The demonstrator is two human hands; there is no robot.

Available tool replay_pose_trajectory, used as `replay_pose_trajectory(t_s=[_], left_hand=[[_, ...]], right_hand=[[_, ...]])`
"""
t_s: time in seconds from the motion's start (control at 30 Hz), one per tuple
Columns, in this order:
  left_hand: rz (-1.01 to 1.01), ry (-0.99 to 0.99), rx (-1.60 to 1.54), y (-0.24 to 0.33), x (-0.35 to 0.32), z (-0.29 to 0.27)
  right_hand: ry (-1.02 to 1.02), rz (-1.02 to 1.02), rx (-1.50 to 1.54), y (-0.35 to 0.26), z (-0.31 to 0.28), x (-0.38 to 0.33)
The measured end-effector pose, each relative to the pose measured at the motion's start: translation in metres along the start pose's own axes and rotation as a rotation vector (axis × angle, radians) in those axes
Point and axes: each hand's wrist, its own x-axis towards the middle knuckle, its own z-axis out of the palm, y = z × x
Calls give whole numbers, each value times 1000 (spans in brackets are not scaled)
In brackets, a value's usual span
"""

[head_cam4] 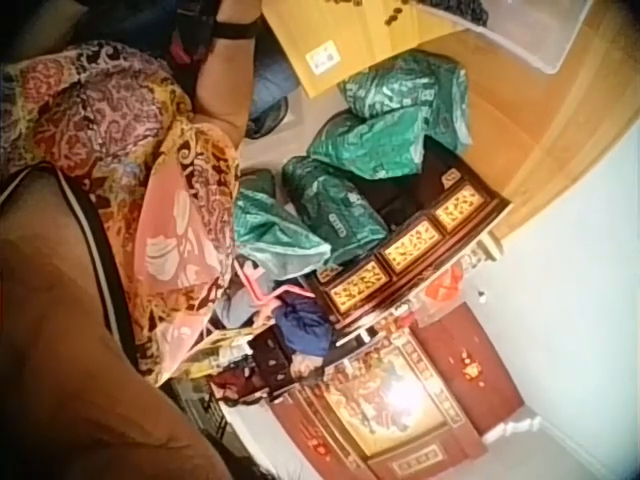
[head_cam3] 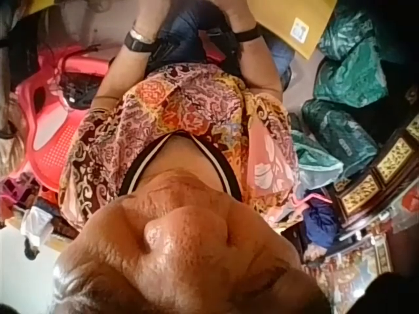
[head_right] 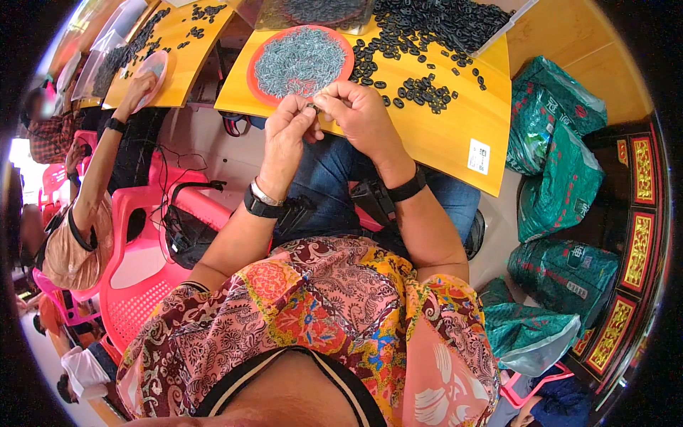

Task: Assembling small black components into a circular template at a workstation.

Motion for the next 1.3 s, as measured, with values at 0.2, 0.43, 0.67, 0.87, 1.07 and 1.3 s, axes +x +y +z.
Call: replay_pose_trajectory(t_s=[0.2, 0.43, 0.67, 0.87, 1.07, 1.3], left_hand=[[23, 28, 50, 0, 0, 0], [62, 35, 136, -2, 0, 1], [51, 39, 186, -4, -1, 0], [-17, 70, -38, -5, -5, 8], [-6, 61, -43, -12, -7, 4], [1, 31, -3, -14, 0, 1]], right_hand=[[81, -63, -45, 3, -4, 2], [50, -33, -269, -4, -5, -2], [38, -120, -383, -6, -4, -2], [103, -161, -388, -1, 3, -6], [155, -171, -359, 0, 12, -11], [143, -78, -91, 8, 5, -14]])
